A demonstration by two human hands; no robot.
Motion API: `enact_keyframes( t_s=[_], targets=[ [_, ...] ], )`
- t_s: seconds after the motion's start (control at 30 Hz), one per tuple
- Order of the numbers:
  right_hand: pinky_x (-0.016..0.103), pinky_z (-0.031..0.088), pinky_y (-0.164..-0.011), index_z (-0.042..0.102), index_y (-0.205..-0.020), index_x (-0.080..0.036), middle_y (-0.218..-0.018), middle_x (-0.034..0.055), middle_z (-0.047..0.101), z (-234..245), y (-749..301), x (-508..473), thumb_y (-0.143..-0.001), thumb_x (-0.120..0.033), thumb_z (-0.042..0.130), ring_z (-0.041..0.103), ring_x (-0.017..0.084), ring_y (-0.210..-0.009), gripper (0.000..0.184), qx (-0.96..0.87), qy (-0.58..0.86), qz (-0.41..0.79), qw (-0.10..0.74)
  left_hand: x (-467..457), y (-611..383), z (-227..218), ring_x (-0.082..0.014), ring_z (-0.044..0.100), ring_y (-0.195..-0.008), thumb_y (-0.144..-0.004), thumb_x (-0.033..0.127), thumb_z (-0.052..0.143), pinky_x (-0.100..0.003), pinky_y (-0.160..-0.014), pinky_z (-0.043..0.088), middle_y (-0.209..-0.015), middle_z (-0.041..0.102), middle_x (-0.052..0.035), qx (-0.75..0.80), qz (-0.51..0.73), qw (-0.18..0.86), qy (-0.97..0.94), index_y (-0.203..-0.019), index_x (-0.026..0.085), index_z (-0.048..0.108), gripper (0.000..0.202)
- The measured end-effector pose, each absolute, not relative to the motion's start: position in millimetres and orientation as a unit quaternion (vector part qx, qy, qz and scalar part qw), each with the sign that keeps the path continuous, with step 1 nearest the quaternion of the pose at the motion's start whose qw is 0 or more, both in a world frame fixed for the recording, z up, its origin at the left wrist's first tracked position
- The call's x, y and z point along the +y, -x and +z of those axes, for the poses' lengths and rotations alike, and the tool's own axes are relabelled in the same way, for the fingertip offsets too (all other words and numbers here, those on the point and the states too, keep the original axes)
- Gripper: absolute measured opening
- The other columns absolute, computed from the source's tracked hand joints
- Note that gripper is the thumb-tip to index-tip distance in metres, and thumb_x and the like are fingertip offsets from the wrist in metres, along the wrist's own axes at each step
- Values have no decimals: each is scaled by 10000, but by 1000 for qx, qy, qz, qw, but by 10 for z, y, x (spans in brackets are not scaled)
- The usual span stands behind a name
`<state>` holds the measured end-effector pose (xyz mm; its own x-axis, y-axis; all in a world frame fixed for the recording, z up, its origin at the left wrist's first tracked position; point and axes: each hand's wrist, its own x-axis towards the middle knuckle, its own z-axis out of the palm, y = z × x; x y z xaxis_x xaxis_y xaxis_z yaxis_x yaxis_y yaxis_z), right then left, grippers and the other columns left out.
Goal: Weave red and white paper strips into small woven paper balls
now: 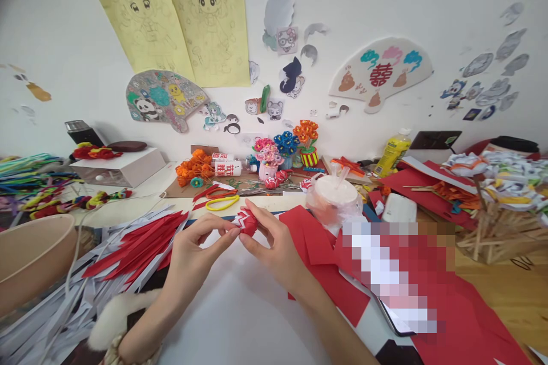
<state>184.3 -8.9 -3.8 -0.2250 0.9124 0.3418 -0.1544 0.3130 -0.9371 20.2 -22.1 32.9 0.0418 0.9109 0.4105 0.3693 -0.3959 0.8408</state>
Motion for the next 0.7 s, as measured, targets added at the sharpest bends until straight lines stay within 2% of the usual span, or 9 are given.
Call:
enact_keyframes(
  t_s=[0.17,0.37,0.53,0.7],
  targets=[
    [412,362,-1112,450,-1392,-316,-1418,52,491,-26,-1845,-103,-834,-362,675,422,237,-1335,603,-609,306,507,528,-235,-205,319,-167,601,-779,-820,278,667,-305,-738,452,-806,685,-9,473,482,209,-707,-794,219,701,73],
    [420,384,-1096,399,-1427,-269,-1460,72,441,22,-1814,-136,-844,-407,655,422,253,-1336,651,-593,333,535,501,-267,-235,379,-161,579,-752,-863,229,587,-300,-710,441,-771,641,-3,486,439,122,-745,-767,200,630,110],
    [417,408,-1076,419,-1418,-274,-1422,59,486,54,-1798,-160,-839,-417,654,450,260,-1311,640,-588,345,531,504,-303,-259,396,-171,561,-772,-873,203,551,-304,-708,420,-797,635,-3,481,434,59,-760,-778,210,594,104],
    [391,442,-1045,404,-1428,-255,-1296,49,577,87,-1800,-185,-848,-416,637,518,241,-1229,646,-586,356,536,493,-316,-266,365,-171,537,-780,-890,190,525,-297,-698,385,-814,619,-4,465,433,4,-772,-809,211,571,96]
  ],
)
